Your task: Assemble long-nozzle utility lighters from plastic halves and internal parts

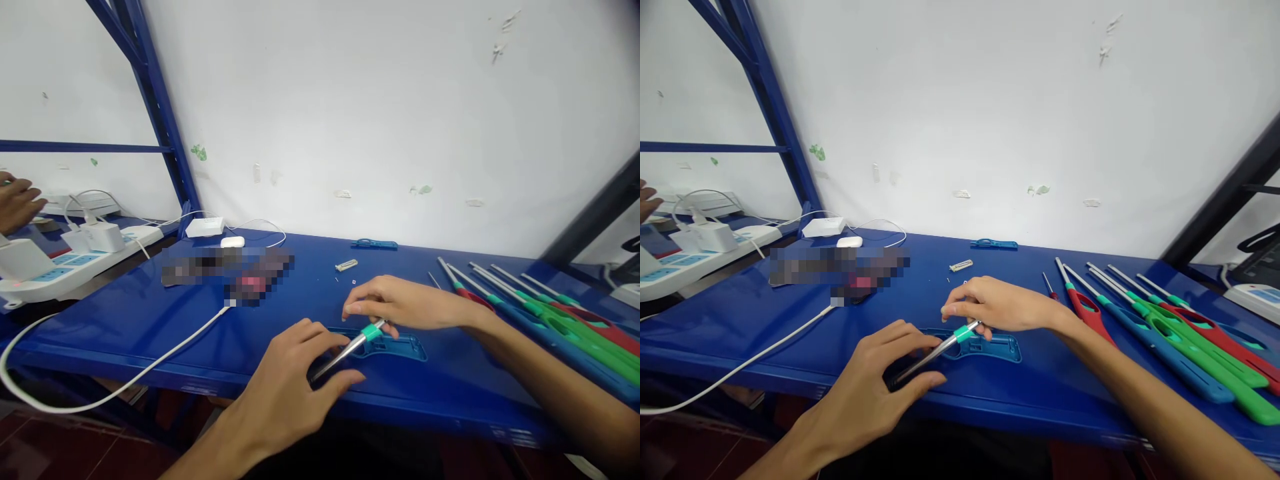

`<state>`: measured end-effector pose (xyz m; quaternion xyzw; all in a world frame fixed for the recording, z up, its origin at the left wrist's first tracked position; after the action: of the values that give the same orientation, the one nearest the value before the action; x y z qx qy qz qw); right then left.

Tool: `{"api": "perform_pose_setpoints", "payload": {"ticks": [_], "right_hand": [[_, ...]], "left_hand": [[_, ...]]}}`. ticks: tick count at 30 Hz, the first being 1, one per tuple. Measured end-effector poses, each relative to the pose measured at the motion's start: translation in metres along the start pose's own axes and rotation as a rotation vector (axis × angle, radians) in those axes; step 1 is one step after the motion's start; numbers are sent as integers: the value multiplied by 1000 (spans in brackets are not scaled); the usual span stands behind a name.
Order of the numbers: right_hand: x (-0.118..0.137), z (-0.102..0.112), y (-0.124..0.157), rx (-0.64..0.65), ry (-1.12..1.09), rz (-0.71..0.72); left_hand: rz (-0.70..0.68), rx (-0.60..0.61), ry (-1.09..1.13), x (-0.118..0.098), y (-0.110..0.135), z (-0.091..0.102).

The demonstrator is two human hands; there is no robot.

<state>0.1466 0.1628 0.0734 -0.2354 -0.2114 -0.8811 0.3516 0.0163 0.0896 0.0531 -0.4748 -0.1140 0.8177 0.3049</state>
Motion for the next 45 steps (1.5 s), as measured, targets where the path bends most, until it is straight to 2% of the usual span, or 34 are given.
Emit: {"api": "perform_pose_setpoints", "payload": {"ticks": [5, 10, 13, 17, 22, 27, 33, 39, 45], "right_hand": [[6, 6, 7, -40, 7, -7], [4, 13, 18, -11, -43, 1], [1, 14, 20, -25, -6, 2], [4, 6, 18, -68, 86, 18], [11, -2, 14, -200, 217, 26], [23, -7, 6, -314, 396, 55], [31, -18, 0, -305, 443, 103], [27, -20, 4, -354, 440, 87], [24, -23, 2, -346, 444, 91]], "left_hand": [[-20, -133, 28, 10, 0, 13], [-40, -204, -172, 13, 2, 34], [-6, -182, -222, 18, 2, 41], [58, -89, -260, 28, 2, 42], [107, -4, -328, 37, 5, 47], [84, 13, -381, 33, 6, 42], [47, 36, -293, 27, 2, 24], [18, 86, -263, 27, 1, 21], [7, 94, -292, 26, 2, 22]]}}
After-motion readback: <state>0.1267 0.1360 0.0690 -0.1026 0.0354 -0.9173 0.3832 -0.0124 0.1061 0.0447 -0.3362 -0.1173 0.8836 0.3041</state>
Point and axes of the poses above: each hand's wrist, its own y-axis away from the middle knuckle, its own z-axis out of the back of the hand, x = y × z, the point moved 9 cm from there along -y, towards the middle knuckle, and after that the axes turned 8 degrees about y, right-handed, at the moved point
